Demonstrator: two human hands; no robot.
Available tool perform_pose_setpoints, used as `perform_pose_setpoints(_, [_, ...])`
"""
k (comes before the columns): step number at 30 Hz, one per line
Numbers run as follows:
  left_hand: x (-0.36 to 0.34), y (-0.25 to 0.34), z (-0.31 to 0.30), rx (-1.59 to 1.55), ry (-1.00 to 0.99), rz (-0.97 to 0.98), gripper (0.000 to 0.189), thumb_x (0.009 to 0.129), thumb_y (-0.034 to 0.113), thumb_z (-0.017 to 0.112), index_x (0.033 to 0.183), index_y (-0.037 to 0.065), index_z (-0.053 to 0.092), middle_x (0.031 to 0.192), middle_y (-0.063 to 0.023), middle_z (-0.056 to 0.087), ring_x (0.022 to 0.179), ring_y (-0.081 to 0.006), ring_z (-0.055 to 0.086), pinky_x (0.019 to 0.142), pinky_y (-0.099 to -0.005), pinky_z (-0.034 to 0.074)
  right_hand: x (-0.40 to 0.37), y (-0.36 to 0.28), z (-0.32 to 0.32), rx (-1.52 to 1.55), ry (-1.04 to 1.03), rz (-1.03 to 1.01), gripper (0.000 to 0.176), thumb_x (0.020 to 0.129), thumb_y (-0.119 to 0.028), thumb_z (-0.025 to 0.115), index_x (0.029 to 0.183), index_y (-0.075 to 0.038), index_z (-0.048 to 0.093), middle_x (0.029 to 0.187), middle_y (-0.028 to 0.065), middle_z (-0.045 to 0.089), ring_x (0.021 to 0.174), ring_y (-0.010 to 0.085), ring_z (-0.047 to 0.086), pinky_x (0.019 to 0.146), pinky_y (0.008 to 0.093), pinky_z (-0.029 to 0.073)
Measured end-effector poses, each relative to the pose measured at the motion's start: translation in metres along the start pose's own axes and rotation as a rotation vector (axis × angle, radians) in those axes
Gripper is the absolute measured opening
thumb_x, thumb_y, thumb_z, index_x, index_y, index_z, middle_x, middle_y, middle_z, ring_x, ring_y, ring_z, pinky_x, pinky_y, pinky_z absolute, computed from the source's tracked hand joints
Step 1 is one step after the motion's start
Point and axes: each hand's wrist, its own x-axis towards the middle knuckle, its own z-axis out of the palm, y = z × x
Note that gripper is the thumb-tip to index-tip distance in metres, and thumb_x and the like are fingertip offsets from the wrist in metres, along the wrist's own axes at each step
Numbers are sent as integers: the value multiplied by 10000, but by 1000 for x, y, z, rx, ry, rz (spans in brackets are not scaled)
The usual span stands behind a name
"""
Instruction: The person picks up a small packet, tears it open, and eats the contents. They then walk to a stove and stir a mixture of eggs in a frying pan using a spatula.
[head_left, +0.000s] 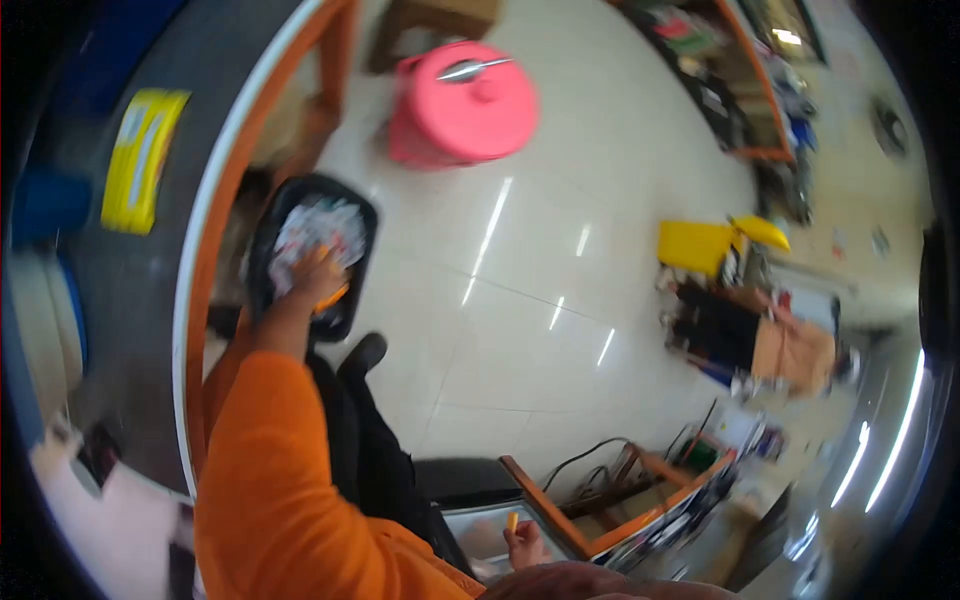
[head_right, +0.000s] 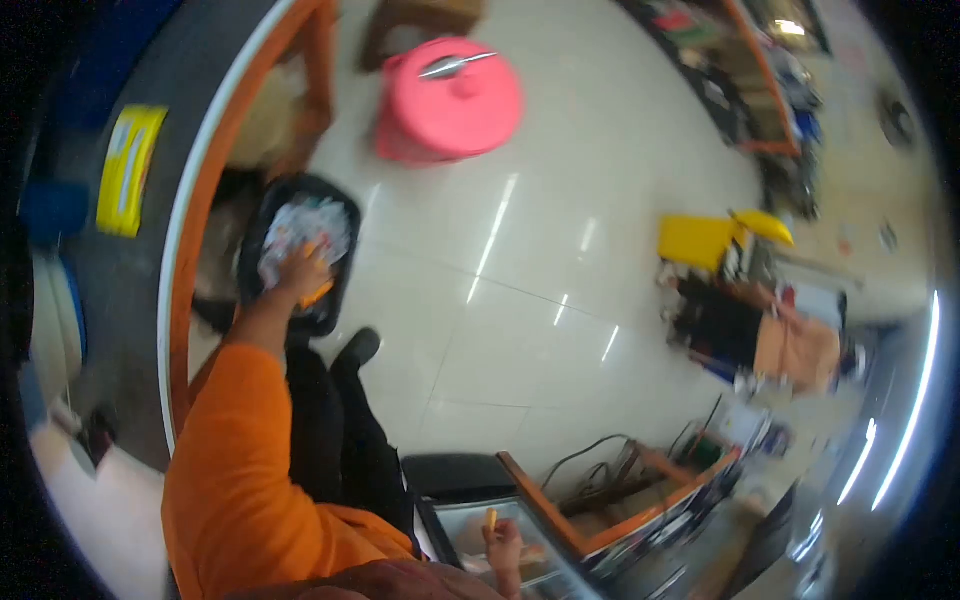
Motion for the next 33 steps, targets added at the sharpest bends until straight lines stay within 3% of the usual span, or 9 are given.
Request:
perform_pose_setpoints(3, [-8, -3, -1, 186, 30, 119, 837, 842, 612, 582, 1521, 205, 310, 1570, -224, 232, 1453, -436, 186, 1162, -558, 198, -22, 1, -2, 39, 72, 66, 272, 831, -232, 751, 940, -36, 598, 801, 127, 662, 725, 253, 642, 685, 380, 506])
perform_pose_setpoints(4, [-31, 2, -7, 202, 273, 157, 831, 837, 574, 602, 1515, 184, 322, 1530, -234, 309, 1442, -436, 221, 1167, -565, 186, -20, 2, -1, 77, 102, 78, 280, 828, -240, 754, 944, -36, 601, 801, 125, 662, 728, 254, 641, 686, 379, 507])
perform_pose_setpoints(5, [-46, 7, -22, -25, 50, 8, 809, 838, 508, 620, 1512, 168, 328, 1506, -241, 344, 1449, -426, 213, 1183, -569, 138, -30, 9, 1, 112, 125, 99, 289, 825, -247, 757, 949, -36, 604, 800, 122, 661, 731, 254, 640, 688, 378, 508])
perform_pose_setpoints(10, [-81, 30, -26, 10, 97, -24, 757, 854, 383, 619, 1502, 119, 333, 1559, -180, 272, 1457, -374, 219, 1188, -488, 194, -74, 37, 19, 392, 222, 212, 321, 807, -271, 771, 897, -39, 569, 791, 119, 651, 735, 242, 635, 694, 361, 505])
perform_pose_setpoints(14, [-105, 69, -11, 404, -145, 363, 533, 839, 362, 609, 1282, 67, 588, 1365, -217, 508, 1302, -391, 442, 1112, -488, 333, -92, 52, 68, 665, 388, 214, 325, 800, -278, 775, 880, -43, 565, 776, 114, 642, 729, 218, 626, 694, 354, 505])
perform_pose_setpoints(16, [-121, 107, -5, 817, -244, 699, 482, 819, 329, 663, 1226, 71, 634, 1288, -183, 597, 1220, -384, 533, 1072, -440, 406, -77, 73, 109, 847, 438, 206, 345, 780, -224, 844, 901, -93, 548, 786, 36, 668, 726, 99, 622, 662, 272, 499])
perform_pose_setpoints(19, [-164, 171, -10, 559, -345, 875, 503, 843, 402, 668, 1239, 94, 633, 1220, -171, 640, 1159, -315, 594, 1002, -425, 468, -39, 53, 119, 1013, 485, 227, 307, 778, -259, 784, 893, -46, 594, 786, 86, 655, 723, 182, 634, 682, 324, 518])
perform_pose_setpoints(25, [-235, 368, 18, 274, -416, 978, 480, 853, 392, 668, 1224, 88, 639, 1158, -164, 657, 1099, -287, 614, 963, -399, 482, 55, 21, 14, 1123, 377, -74, 296, 809, -258, 762, 942, -49, 599, 840, 81, 665, 768, 182, 648, 714, 330, 526])
perform_pose_setpoints(33, [-239, 481, 54, 196, -422, 906, 451, 865, 378, 667, 1203, 81, 646, 1076, -154, 681, 1019, -250, 641, 911, -364, 501, 159, 65, -160, 1044, 519, -268, 265, 832, -210, 765, 949, -40, 601, 826, 49, 655, 754, 133, 617, 685, 293, 520])
